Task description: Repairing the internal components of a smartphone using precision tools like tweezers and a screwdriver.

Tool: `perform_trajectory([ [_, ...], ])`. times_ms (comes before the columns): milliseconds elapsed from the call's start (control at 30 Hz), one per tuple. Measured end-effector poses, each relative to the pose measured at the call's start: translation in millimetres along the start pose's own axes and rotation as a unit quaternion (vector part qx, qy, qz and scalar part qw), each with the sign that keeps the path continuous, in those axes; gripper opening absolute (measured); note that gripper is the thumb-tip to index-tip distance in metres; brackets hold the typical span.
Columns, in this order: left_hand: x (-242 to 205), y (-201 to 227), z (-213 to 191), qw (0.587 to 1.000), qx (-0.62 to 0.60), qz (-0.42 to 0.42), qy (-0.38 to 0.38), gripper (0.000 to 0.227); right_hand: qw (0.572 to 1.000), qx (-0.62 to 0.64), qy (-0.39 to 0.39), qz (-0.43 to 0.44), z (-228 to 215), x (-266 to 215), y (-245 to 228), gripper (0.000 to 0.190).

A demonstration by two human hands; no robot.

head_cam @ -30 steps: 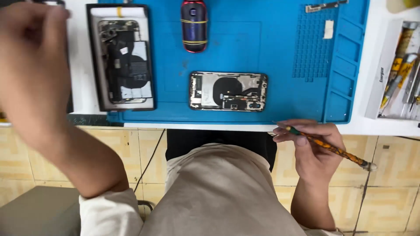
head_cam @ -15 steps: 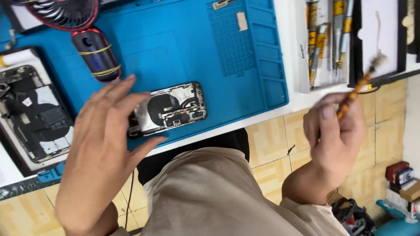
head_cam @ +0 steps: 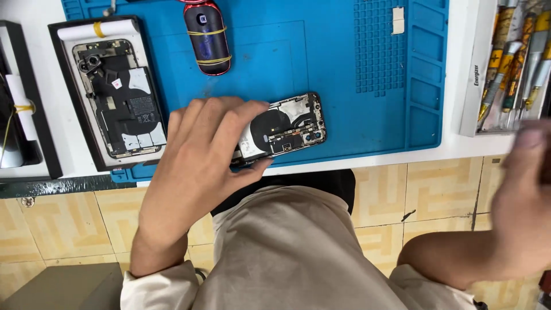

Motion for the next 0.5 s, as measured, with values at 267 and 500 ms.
perform_trajectory([
  [267,-16.3,31.7,14.6,0.986,-0.064,-0.073,0.136,0.062,0.783,0.483,-0.391,-0.021,50.1,-22.3,-167.8,0.043],
  [500,-30.6,69.7,46.4,0.946,-0.122,-0.189,0.234,0.067,0.734,0.570,-0.363,0.061,57.3,-18.5,-186.7,0.060],
])
Point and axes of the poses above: each hand's wrist, its own x-axis towards the middle knuckle, its own z-axis out of the palm, y = z × x, the point moved 1 cm from there along x, towards the middle knuckle, and after that the axes turned 2 degrees about -y, right-handed, at the moved point
